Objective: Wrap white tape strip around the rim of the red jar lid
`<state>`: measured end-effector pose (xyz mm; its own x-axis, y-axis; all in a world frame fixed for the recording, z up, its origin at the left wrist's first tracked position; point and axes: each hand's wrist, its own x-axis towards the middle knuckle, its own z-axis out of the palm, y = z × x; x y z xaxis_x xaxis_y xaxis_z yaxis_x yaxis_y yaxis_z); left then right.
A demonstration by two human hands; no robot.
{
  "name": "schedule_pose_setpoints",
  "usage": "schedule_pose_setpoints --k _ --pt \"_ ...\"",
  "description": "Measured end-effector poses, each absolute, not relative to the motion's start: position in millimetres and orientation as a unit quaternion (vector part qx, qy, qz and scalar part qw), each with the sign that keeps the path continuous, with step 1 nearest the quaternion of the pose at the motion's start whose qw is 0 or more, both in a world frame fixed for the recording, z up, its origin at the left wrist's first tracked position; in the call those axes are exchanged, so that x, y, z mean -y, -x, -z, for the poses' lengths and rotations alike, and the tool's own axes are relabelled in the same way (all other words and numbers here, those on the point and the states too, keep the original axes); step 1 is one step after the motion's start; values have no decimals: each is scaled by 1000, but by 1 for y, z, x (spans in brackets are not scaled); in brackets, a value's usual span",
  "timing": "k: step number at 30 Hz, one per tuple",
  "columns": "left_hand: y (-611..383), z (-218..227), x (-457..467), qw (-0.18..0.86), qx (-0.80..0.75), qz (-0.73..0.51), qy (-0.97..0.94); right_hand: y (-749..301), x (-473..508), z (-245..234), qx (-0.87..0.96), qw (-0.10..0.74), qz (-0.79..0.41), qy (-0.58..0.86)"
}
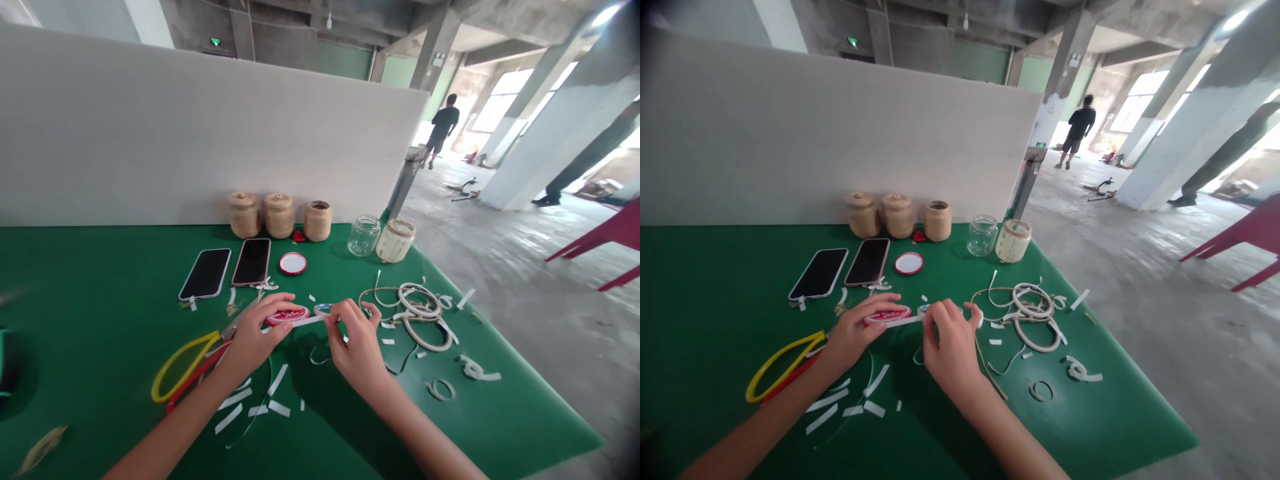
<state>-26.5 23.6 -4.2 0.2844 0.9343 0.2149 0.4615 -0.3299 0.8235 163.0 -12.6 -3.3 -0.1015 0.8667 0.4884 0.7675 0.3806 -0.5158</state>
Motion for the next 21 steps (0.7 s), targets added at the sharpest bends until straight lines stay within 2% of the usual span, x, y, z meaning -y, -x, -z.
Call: schedule_pose_setpoints --k 6,14,21 --pt "26 8 -24 349 -465 -390 -714 -158 11 7 718 407 -90 558" --pt "27 20 -29 432 -427 -394 -690 -155 13 7 708 429 -89 554" --pt "25 25 -28 453 -419 -408 -673 -155 12 7 710 416 -97 560"
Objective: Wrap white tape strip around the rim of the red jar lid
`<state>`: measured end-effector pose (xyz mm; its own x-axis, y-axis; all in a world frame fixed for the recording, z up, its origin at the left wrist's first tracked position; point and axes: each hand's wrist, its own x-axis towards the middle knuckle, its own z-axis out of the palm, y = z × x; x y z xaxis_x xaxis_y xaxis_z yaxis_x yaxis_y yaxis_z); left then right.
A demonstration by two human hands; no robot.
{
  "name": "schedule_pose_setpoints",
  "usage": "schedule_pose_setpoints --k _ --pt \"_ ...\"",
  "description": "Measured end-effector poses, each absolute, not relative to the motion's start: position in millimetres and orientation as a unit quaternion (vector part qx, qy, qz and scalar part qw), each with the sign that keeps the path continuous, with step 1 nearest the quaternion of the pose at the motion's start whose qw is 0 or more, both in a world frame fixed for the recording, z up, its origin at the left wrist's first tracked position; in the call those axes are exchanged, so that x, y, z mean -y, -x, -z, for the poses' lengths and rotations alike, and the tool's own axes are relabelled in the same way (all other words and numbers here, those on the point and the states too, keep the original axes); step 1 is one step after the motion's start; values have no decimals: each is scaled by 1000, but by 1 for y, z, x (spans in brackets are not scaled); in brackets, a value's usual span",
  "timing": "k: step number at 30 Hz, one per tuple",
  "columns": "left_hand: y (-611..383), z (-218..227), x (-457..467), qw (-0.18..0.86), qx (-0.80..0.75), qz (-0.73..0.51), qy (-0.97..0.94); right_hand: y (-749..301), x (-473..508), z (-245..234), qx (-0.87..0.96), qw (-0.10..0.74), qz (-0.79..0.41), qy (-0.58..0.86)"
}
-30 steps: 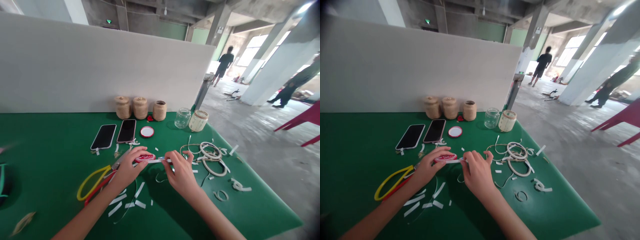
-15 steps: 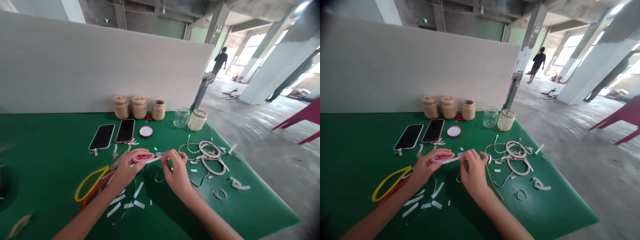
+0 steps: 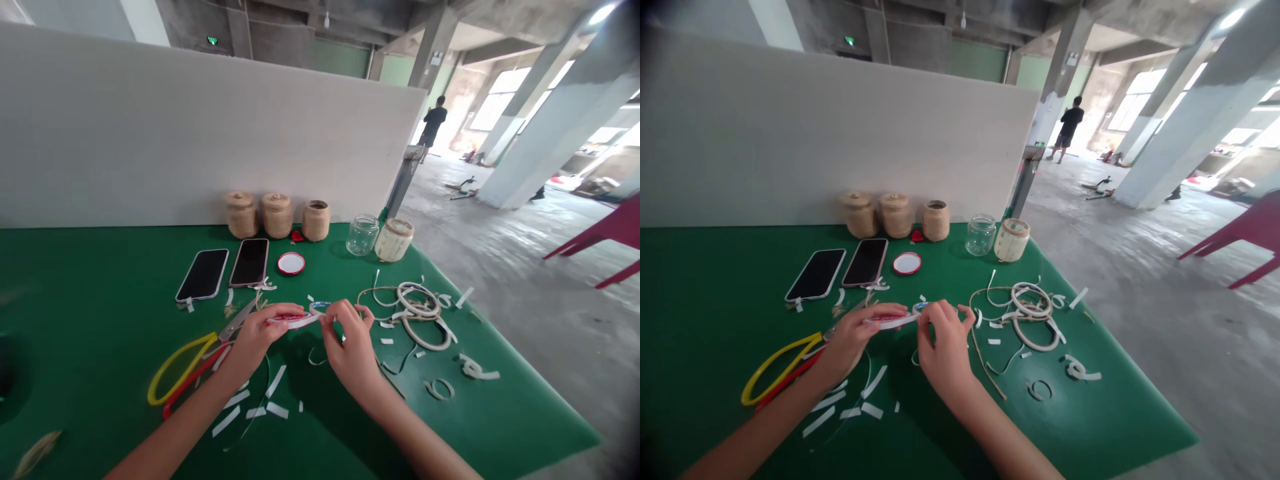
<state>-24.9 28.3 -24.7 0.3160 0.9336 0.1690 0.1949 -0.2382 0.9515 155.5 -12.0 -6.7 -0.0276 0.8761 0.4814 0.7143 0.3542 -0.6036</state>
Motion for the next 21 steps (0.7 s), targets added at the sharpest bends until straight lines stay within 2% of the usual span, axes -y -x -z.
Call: schedule_pose_setpoints --k 21 --pt "24 30 -24 473 -395 -429 -660 -156 13 6 698 412 -117 574"
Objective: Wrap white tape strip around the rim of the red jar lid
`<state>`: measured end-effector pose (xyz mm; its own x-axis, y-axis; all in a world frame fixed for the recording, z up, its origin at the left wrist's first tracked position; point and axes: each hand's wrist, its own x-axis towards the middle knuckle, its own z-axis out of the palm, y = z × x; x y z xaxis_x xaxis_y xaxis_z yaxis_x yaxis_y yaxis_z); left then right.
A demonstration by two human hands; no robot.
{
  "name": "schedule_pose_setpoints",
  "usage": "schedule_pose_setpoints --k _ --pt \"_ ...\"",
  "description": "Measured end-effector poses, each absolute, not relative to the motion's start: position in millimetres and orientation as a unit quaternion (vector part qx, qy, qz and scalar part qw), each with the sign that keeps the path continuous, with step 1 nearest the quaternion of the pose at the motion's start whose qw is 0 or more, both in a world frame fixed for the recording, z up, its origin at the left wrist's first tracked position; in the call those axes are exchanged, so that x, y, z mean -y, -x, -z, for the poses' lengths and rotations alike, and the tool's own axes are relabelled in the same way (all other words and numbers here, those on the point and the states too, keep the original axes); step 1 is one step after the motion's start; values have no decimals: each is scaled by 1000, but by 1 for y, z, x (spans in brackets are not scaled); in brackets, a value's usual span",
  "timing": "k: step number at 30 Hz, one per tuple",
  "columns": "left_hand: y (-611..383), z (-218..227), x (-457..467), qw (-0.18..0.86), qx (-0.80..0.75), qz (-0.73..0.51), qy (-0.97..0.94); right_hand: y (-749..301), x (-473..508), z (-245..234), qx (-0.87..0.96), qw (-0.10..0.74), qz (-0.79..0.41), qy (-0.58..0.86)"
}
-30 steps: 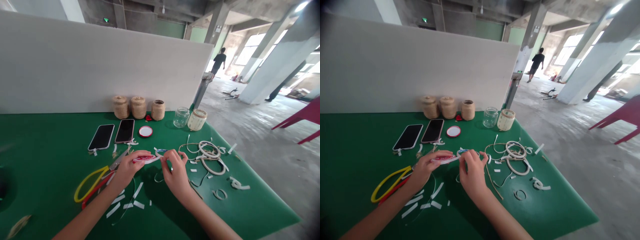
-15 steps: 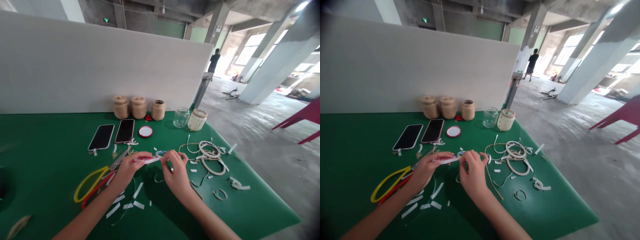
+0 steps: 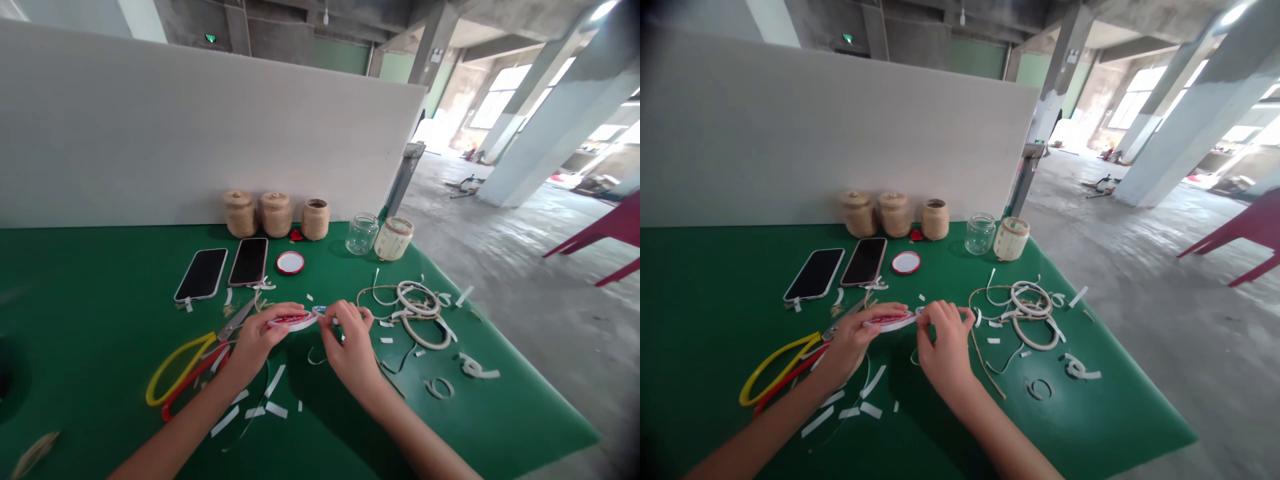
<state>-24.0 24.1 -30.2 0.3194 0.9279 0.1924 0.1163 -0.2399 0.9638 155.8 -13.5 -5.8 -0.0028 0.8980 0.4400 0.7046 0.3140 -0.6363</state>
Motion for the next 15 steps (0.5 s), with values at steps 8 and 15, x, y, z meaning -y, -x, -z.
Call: schedule_pose_setpoints --k 8,15 --pt "24 27 -22 461 -368 -439 -678 -159 7 10 668 429 -228 563" --pt "31 26 -25 508 -333 -424 -672 -166 3 13 628 457 -373 507"
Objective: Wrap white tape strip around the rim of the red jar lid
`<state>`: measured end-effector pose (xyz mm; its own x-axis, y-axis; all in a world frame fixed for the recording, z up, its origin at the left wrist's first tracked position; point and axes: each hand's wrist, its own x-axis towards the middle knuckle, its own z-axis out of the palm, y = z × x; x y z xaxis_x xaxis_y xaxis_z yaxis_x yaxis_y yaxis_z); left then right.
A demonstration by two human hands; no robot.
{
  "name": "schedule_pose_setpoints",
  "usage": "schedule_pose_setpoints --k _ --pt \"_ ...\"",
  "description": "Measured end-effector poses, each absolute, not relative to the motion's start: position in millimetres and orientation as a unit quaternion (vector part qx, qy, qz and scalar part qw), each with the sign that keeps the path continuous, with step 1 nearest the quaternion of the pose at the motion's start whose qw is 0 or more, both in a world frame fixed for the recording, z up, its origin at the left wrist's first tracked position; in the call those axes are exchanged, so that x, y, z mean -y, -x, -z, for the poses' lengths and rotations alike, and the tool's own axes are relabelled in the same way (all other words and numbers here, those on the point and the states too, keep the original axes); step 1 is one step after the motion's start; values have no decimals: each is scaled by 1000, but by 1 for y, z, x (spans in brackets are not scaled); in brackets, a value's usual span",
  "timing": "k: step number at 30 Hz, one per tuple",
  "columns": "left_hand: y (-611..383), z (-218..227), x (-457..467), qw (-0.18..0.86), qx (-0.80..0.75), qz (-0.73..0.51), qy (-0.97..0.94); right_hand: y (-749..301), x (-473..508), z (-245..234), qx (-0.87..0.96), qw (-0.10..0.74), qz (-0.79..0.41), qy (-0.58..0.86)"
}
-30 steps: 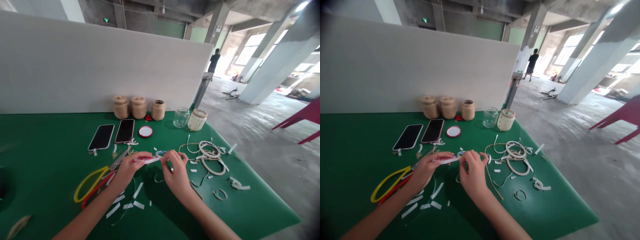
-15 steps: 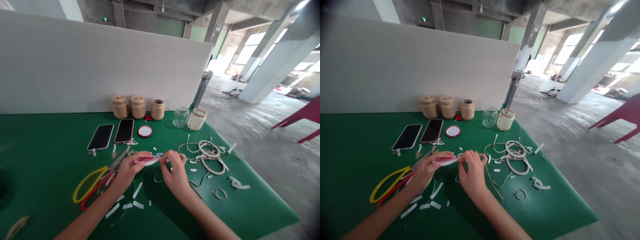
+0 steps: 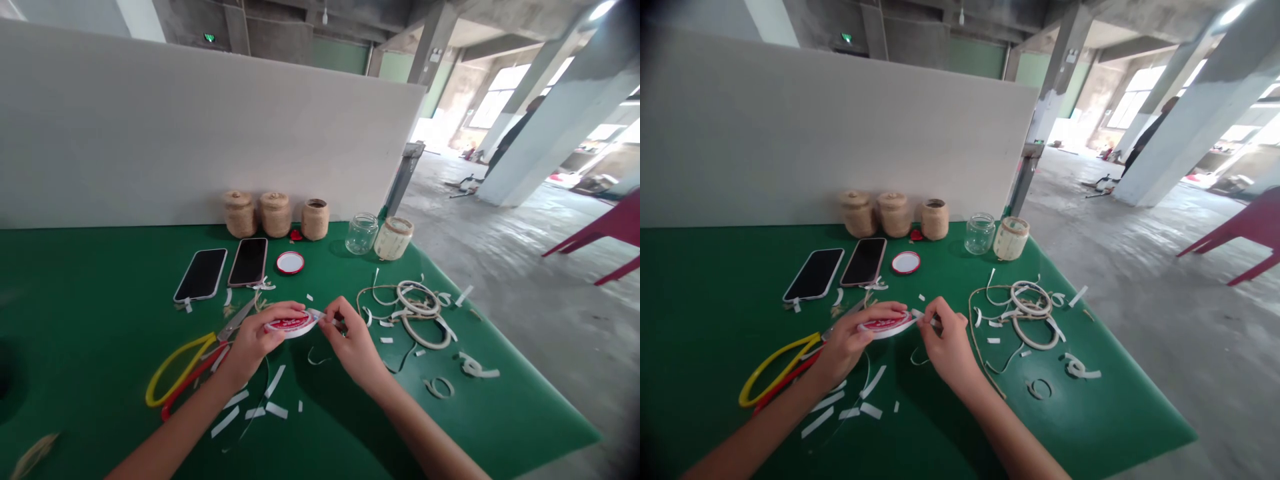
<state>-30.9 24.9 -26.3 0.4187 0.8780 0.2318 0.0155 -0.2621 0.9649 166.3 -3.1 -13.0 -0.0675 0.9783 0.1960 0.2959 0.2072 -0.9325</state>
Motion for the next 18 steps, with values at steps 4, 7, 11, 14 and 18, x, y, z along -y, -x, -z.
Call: schedule_pose_setpoints --k 4,7,11,14,18 --pt "36 28 -26 535 -307 -412 -671 -171 2 14 630 438 -424 480" --pt "36 28 -28 537 -296 -415 -672 -174 2 12 632 430 -440 471" --pt "36 27 -28 540 -288 -411 -676 -177 4 5 644 415 -453 457" --pt "36 26 -28 542 -287 -405 -678 -176 5 1 656 405 -433 467" --pt "36 21 -29 537 -285 -389 -692 -174 5 2 664 395 -419 477"
